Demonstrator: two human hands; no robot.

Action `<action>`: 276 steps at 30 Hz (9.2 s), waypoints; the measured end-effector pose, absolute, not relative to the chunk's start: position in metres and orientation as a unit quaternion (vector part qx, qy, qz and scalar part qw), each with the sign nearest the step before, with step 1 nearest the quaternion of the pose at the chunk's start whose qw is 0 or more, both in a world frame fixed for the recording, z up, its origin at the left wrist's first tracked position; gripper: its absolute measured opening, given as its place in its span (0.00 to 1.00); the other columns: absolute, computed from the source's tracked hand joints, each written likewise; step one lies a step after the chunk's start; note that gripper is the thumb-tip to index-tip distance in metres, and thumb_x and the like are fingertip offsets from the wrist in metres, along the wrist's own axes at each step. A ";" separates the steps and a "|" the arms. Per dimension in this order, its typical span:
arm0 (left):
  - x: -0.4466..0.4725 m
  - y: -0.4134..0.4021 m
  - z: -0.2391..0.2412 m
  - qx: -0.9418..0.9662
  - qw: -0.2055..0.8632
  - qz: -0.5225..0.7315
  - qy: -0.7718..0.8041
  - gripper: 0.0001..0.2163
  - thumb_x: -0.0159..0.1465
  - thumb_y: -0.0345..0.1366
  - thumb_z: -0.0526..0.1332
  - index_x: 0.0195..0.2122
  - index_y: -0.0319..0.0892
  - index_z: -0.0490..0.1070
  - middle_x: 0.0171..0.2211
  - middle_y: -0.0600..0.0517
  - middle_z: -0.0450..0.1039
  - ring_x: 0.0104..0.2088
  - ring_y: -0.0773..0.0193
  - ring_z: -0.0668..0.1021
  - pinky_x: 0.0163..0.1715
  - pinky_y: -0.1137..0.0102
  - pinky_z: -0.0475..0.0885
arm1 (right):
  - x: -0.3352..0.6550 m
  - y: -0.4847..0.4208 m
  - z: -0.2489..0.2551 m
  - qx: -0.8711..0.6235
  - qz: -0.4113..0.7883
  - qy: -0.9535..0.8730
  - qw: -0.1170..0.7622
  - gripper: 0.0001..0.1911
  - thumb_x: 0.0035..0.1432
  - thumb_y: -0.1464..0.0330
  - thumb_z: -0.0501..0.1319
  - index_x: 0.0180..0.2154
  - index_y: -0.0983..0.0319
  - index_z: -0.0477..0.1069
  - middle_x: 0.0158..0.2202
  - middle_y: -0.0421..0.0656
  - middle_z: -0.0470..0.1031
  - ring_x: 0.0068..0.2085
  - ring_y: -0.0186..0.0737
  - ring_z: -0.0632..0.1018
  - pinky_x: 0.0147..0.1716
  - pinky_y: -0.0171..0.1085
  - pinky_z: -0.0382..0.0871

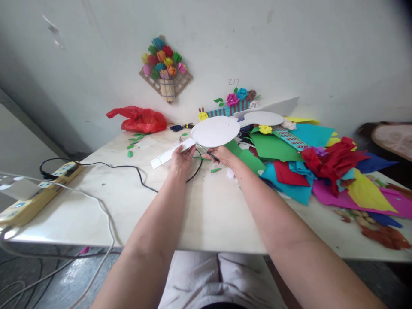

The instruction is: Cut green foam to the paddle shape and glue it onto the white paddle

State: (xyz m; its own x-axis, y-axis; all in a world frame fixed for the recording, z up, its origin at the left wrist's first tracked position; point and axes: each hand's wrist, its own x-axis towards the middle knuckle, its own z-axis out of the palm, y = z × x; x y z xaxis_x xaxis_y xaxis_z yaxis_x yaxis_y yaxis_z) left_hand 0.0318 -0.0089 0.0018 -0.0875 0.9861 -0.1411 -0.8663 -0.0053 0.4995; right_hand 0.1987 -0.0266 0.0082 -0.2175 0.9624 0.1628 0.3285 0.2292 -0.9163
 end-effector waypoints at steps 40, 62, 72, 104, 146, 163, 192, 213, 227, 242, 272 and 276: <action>0.029 -0.002 -0.003 0.176 0.650 0.715 0.188 0.12 0.54 0.25 0.54 0.39 0.39 0.69 0.37 0.44 0.77 0.45 0.54 0.78 0.48 0.59 0.72 | 0.203 -0.026 0.008 -0.432 0.471 -0.645 0.419 0.13 0.42 0.64 0.70 0.22 0.64 0.69 0.13 0.34 0.62 0.14 0.23 0.56 0.10 0.28 0.49; 0.034 -0.007 0.000 0.183 0.654 0.716 0.165 0.19 0.53 0.25 0.54 0.47 0.39 0.67 0.44 0.42 0.76 0.45 0.52 0.79 0.47 0.56 0.73 | 0.201 -0.031 0.010 -0.431 0.480 -0.630 0.432 0.09 0.43 0.67 0.68 0.23 0.63 0.70 0.13 0.34 0.61 0.15 0.25 0.58 0.11 0.28 0.51; 0.035 -0.009 0.003 0.189 0.654 0.713 0.169 0.18 0.55 0.25 0.53 0.47 0.40 0.67 0.45 0.43 0.75 0.46 0.53 0.78 0.47 0.57 0.73 | 0.202 -0.029 0.009 -0.420 0.478 -0.640 0.431 0.09 0.43 0.66 0.68 0.22 0.62 0.70 0.13 0.33 0.61 0.14 0.24 0.57 0.10 0.28 0.50; 0.037 -0.011 0.003 0.197 0.658 0.709 0.159 0.15 0.58 0.27 0.53 0.46 0.41 0.68 0.43 0.44 0.76 0.45 0.54 0.78 0.47 0.57 0.73 | 0.202 -0.030 0.007 -0.435 0.465 -0.635 0.439 0.10 0.42 0.66 0.69 0.25 0.64 0.72 0.12 0.33 0.61 0.15 0.25 0.58 0.12 0.27 0.51; 0.037 -0.008 -0.003 0.153 0.672 0.709 0.149 0.15 0.64 0.33 0.50 0.51 0.45 0.67 0.45 0.45 0.75 0.46 0.56 0.78 0.48 0.58 0.71 | 0.184 -0.029 0.020 -0.617 0.314 -0.576 0.435 0.08 0.52 0.67 0.62 0.23 0.64 0.73 0.23 0.45 0.74 0.24 0.36 0.72 0.21 0.33 0.63; 0.054 -0.025 0.003 0.217 0.693 0.671 0.154 0.19 0.66 0.33 0.48 0.57 0.46 0.63 0.41 0.46 0.77 0.34 0.60 0.79 0.38 0.64 0.72 | 0.157 -0.036 0.019 -0.364 0.633 -0.281 0.623 0.07 0.56 0.78 0.59 0.26 0.66 0.70 0.21 0.39 0.73 0.17 0.24 0.66 0.13 0.24 0.52; 0.060 -0.028 0.001 0.254 0.701 0.652 0.139 0.17 0.68 0.37 0.45 0.54 0.48 0.66 0.37 0.48 0.77 0.30 0.61 0.77 0.33 0.66 0.71 | 0.153 -0.034 0.013 -0.287 0.653 -0.267 0.648 0.07 0.53 0.77 0.60 0.24 0.66 0.68 0.19 0.36 0.69 0.19 0.24 0.67 0.15 0.24 0.53; 0.049 -0.021 0.002 0.214 0.676 0.691 0.142 0.16 0.67 0.34 0.47 0.52 0.47 0.67 0.46 0.47 0.75 0.41 0.61 0.79 0.43 0.64 0.72 | 0.163 -0.040 0.019 -0.424 0.605 -0.392 0.548 0.06 0.48 0.74 0.57 0.20 0.66 0.67 0.13 0.38 0.68 0.13 0.26 0.64 0.10 0.26 0.49; 0.027 -0.009 -0.004 0.128 0.653 0.726 0.172 0.16 0.62 0.33 0.51 0.51 0.45 0.67 0.40 0.46 0.77 0.42 0.57 0.79 0.49 0.59 0.70 | 0.183 -0.037 0.022 -0.409 0.574 -0.367 0.608 0.04 0.50 0.78 0.57 0.29 0.66 0.68 0.24 0.41 0.74 0.20 0.31 0.73 0.13 0.28 0.60; 0.038 -0.005 -0.013 0.258 0.622 0.695 0.251 0.09 0.63 0.39 0.58 0.32 0.39 0.71 0.29 0.49 0.76 0.31 0.64 0.79 0.45 0.67 0.71 | 0.169 -0.033 0.010 -0.396 0.630 -0.316 0.589 0.06 0.61 0.71 0.58 0.34 0.68 0.68 0.21 0.42 0.76 0.14 0.28 0.69 0.11 0.28 0.60; 0.035 -0.006 -0.016 0.341 0.553 0.681 0.338 0.11 0.48 0.38 0.69 0.25 0.38 0.69 0.20 0.53 0.71 0.21 0.67 0.76 0.28 0.71 0.74 | 0.169 -0.038 0.012 -0.428 0.641 -0.347 0.535 0.09 0.64 0.66 0.54 0.36 0.66 0.66 0.21 0.45 0.77 0.12 0.26 0.62 0.12 0.26 0.56; 0.032 -0.004 -0.015 0.316 0.549 0.695 0.340 0.08 0.49 0.34 0.68 0.27 0.38 0.70 0.19 0.53 0.71 0.20 0.67 0.76 0.26 0.72 0.73 | 0.177 -0.038 0.015 -0.432 0.633 -0.406 0.497 0.14 0.64 0.64 0.51 0.33 0.67 0.68 0.22 0.47 0.77 0.13 0.28 0.65 0.13 0.27 0.57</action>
State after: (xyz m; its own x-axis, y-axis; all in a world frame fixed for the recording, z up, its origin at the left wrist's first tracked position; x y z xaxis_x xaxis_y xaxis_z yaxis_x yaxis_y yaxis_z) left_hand 0.0316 -0.0040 -0.0149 -0.1980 0.9780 0.0656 -0.5476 -0.1659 0.8201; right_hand 0.1767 -0.0377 0.0147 -0.1322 0.9808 -0.1433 -0.2790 -0.1755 -0.9441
